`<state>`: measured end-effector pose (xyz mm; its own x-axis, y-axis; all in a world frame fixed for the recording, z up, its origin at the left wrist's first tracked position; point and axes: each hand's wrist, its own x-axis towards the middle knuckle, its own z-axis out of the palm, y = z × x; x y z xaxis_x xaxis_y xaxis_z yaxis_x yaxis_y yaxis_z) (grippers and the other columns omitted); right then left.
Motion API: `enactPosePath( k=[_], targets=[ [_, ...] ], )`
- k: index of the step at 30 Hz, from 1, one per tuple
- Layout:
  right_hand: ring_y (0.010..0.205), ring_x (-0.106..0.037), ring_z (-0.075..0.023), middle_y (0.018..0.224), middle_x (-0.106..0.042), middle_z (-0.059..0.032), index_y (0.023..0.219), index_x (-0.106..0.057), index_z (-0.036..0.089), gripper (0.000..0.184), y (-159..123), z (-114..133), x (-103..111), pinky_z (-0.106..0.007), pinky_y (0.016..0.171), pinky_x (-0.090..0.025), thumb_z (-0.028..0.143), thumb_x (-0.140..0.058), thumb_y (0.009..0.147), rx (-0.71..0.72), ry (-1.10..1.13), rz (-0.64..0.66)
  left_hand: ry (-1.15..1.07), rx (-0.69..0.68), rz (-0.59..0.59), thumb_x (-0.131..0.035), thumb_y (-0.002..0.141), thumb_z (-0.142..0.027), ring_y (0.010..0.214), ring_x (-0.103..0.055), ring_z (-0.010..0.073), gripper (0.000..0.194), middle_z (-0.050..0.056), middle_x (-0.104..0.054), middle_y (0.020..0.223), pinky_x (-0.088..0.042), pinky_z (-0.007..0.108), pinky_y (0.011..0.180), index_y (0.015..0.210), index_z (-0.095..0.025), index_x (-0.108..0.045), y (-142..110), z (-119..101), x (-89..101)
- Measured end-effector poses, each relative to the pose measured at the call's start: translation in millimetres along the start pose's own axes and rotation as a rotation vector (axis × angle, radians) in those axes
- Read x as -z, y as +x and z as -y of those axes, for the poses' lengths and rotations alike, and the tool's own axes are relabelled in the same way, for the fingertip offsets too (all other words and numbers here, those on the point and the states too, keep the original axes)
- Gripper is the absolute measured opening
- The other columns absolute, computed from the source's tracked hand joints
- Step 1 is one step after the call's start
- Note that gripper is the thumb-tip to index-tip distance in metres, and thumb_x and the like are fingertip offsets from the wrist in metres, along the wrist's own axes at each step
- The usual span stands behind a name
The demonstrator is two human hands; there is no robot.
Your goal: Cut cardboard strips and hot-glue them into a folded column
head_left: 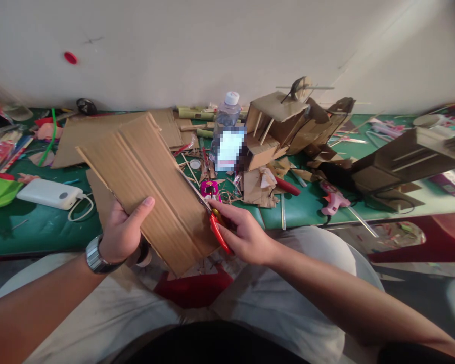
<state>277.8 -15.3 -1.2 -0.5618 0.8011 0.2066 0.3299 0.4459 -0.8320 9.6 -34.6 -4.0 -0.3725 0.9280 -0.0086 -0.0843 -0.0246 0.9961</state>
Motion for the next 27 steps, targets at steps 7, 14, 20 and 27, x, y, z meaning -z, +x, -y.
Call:
enactPosePath(
  k=[7,14,20,27],
  targets=[
    [0.131,-0.065,-0.029,0.147,-0.065,-0.0142,0.155,-0.052,0.018,0.057,0.9,-1.4,-2.2,-0.043,0.111,-0.052,0.029,-0.059,0.1,-0.015,0.089,-0.008,0.077,-0.056,0.062,-0.085,0.079,-0.043,0.134,-0.061,0.0341,0.047,0.008,-0.077,0.12,-0.052,0.043,0.112,0.118,-0.021,-0.072,-4.9,-6.1,-2.6],
    [0.108,-0.073,-0.0257,0.122,-0.076,-0.0116,0.149,-0.059,0.015,0.053,0.4,-7.1,-3.5,-0.036,0.096,-0.058,0.038,-0.06,0.102,-0.052,0.119,-0.007,0.076,0.013,0.101,-0.085,0.078,-0.045,0.125,-0.066,0.0345,0.049,0.009,-0.078,0.114,-0.052,0.045,0.112,0.119,-0.02,-0.072,-8.6,-8.5,-4.1],
    [0.098,-0.069,-0.0221,0.111,-0.075,-0.0102,0.148,-0.06,0.013,0.054,-0.1,-6.1,-6.6,-0.033,0.089,-0.056,0.038,-0.062,0.1,-0.092,0.194,-0.024,0.062,0.017,0.089,-0.084,0.08,-0.046,0.126,-0.067,0.0329,0.053,0.008,-0.078,0.118,-0.053,0.043,0.112,0.125,-0.021,-0.07,-7.8,-3.5,-1.0],
    [0.077,-0.053,-0.0129,0.099,-0.064,-0.0055,0.149,-0.056,0.013,0.06,1.1,0.4,-10.6,-0.026,0.072,-0.05,0.038,-0.067,0.096,-0.198,0.456,0.002,0.212,-0.006,0.251,-0.078,0.084,-0.055,0.126,-0.067,0.0355,0.059,0.011,-0.079,0.117,-0.051,0.051,0.114,0.13,-0.018,-0.067,-7.6,6.4,6.5]
  ],
)
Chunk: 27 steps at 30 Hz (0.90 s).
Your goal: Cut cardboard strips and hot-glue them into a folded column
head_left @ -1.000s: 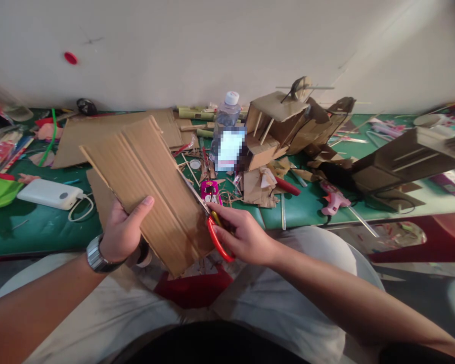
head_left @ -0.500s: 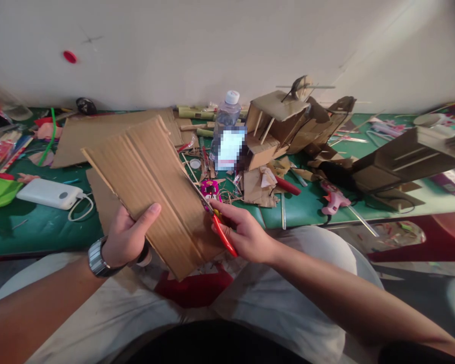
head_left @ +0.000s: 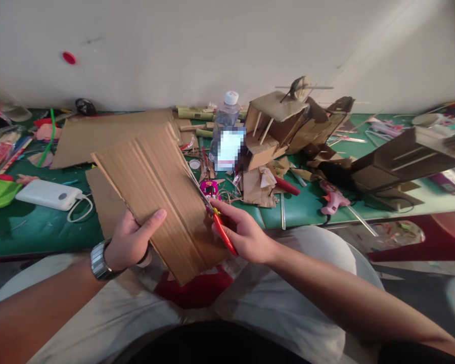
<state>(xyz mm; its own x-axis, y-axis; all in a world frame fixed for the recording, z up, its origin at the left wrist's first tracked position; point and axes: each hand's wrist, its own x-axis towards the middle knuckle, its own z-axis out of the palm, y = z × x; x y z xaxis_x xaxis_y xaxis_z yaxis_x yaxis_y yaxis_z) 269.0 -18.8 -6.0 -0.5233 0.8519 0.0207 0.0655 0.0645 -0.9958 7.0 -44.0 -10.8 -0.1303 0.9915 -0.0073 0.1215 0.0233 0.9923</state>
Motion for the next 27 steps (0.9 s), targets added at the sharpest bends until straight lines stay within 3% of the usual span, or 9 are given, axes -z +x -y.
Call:
enactPosePath(
  k=[8,14,21,27],
  targets=[
    [0.078,-0.05,-0.0132,0.094,-0.061,-0.0035,0.142,-0.064,0.018,0.061,1.8,-3.1,1.7,-0.023,0.067,-0.047,0.052,-0.072,0.092,-0.096,0.117,-0.01,-0.02,0.049,0.01,-0.081,0.08,-0.058,0.123,-0.069,0.0362,0.067,0.012,-0.079,0.117,-0.051,0.053,0.114,0.131,-0.017,-0.067,1.6,-4.1,-1.9],
    [0.079,-0.052,-0.0134,0.094,-0.061,-0.0036,0.14,-0.064,0.018,0.06,2.2,-2.4,1.9,-0.024,0.068,-0.047,0.052,-0.073,0.091,-0.103,0.143,-0.005,-0.054,0.086,0.021,-0.083,0.077,-0.059,0.123,-0.069,0.0361,0.07,0.012,-0.08,0.116,-0.052,0.052,0.113,0.132,-0.017,-0.067,3.3,-4.7,-0.4],
    [0.077,-0.052,-0.012,0.1,-0.059,-0.0029,0.139,-0.057,0.021,0.055,1.7,1.1,2.8,-0.024,0.069,-0.048,0.045,-0.073,0.092,-0.077,0.207,0.004,-0.016,0.061,0.147,-0.08,0.081,-0.058,0.123,-0.07,0.0354,0.061,0.012,-0.08,0.118,-0.055,0.048,0.111,0.125,-0.016,-0.073,2.9,-9.3,-1.3],
    [0.086,-0.053,-0.0139,0.103,-0.059,-0.0035,0.139,-0.058,0.021,0.054,3.3,0.1,3.7,-0.024,0.075,-0.048,0.042,-0.073,0.092,-0.066,0.141,-0.011,0.082,0.07,0.259,-0.076,0.085,-0.058,0.127,-0.068,0.0355,0.059,0.011,-0.079,0.124,-0.053,0.049,0.113,0.128,-0.018,-0.073,2.0,-10.7,2.5]
  ],
)
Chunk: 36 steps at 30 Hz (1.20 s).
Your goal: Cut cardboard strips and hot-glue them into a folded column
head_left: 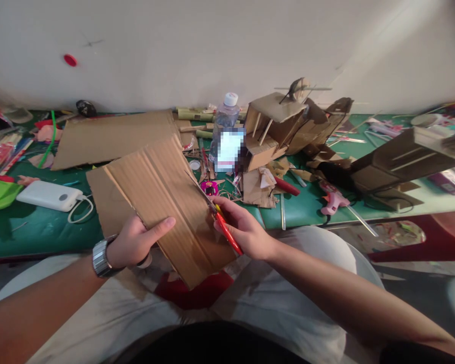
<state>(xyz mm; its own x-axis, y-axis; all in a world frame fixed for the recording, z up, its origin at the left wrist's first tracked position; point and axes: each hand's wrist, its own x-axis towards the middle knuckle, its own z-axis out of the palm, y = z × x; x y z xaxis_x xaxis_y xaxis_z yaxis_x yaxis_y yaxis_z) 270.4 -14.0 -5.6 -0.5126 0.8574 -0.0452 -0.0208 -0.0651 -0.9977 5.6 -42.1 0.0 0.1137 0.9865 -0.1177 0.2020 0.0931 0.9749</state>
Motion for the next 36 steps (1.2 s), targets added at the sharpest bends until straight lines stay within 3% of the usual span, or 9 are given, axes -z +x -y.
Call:
enactPosePath(
  k=[6,13,17,20,26,31,36],
  targets=[
    [0.081,-0.058,-0.0146,0.097,-0.065,-0.0039,0.137,-0.065,0.017,0.058,0.8,0.3,2.5,-0.028,0.078,-0.051,0.046,-0.077,0.088,-0.035,-0.002,-0.02,-0.014,0.008,0.06,-0.075,0.086,-0.057,0.13,-0.067,0.0348,0.06,0.012,-0.075,0.133,-0.053,0.048,0.114,0.133,-0.019,-0.07,1.5,2.5,2.6],
    [0.087,-0.063,-0.0188,0.096,-0.071,-0.0071,0.144,-0.063,0.014,0.068,-1.6,-2.0,6.5,-0.032,0.082,-0.053,0.054,-0.073,0.09,0.021,-0.119,-0.012,0.0,-0.01,0.069,-0.075,0.087,-0.056,0.131,-0.066,0.034,0.062,0.013,-0.075,0.133,-0.052,0.047,0.115,0.136,-0.018,-0.068,1.2,-0.3,5.6],
    [0.082,-0.059,-0.0164,0.097,-0.068,-0.0067,0.14,-0.063,0.013,0.061,-2.0,4.9,2.5,-0.03,0.076,-0.052,0.048,-0.073,0.091,0.009,-0.116,-0.039,0.052,-0.025,0.095,-0.073,0.088,-0.057,0.133,-0.065,0.0348,0.057,0.012,-0.078,0.128,-0.049,0.05,0.118,0.131,-0.019,-0.071,0.9,0.9,5.4],
    [0.073,-0.051,-0.0126,0.091,-0.061,-0.003,0.134,-0.065,0.014,0.055,-1.6,10.8,-0.3,-0.026,0.068,-0.047,0.047,-0.073,0.09,0.0,-0.066,-0.039,0.094,-0.038,0.195,-0.071,0.089,-0.057,0.131,-0.066,0.0343,0.049,0.011,-0.079,0.123,-0.047,0.051,0.119,0.123,-0.021,-0.075,-0.7,2.6,-0.5],
    [0.066,-0.043,-0.0104,0.08,-0.054,0.0008,0.127,-0.067,0.014,0.053,-1.1,15.8,0.3,-0.024,0.06,-0.04,0.05,-0.075,0.089,-0.028,0.004,-0.033,-0.011,-0.018,0.295,-0.07,0.09,-0.056,0.122,-0.071,0.0328,0.054,0.013,-0.079,0.125,-0.056,0.048,0.109,0.131,-0.02,-0.071,-3.7,3.9,-15.5],
    [0.072,-0.047,-0.0115,0.086,-0.056,-0.0003,0.123,-0.067,0.017,0.055,-0.3,17.6,0.6,-0.023,0.063,-0.043,0.051,-0.082,0.082,-0.032,0.054,-0.076,-0.013,-0.002,0.344,-0.069,0.092,-0.053,0.121,-0.071,0.0327,0.054,0.014,-0.078,0.126,-0.058,0.048,0.106,0.134,-0.019,-0.069,-3.9,5.1,-17.1],
    [0.071,-0.048,-0.012,0.084,-0.056,0.0,0.123,-0.066,0.018,0.058,-0.7,18.6,1.4,-0.023,0.061,-0.044,0.057,-0.079,0.084,-0.049,0.106,-0.053,-0.063,0.043,0.378,-0.07,0.092,-0.052,0.118,-0.073,0.0324,0.056,0.015,-0.078,0.126,-0.06,0.049,0.102,0.137,-0.019,-0.066,-5.3,8.3,-18.5]
  ],
)
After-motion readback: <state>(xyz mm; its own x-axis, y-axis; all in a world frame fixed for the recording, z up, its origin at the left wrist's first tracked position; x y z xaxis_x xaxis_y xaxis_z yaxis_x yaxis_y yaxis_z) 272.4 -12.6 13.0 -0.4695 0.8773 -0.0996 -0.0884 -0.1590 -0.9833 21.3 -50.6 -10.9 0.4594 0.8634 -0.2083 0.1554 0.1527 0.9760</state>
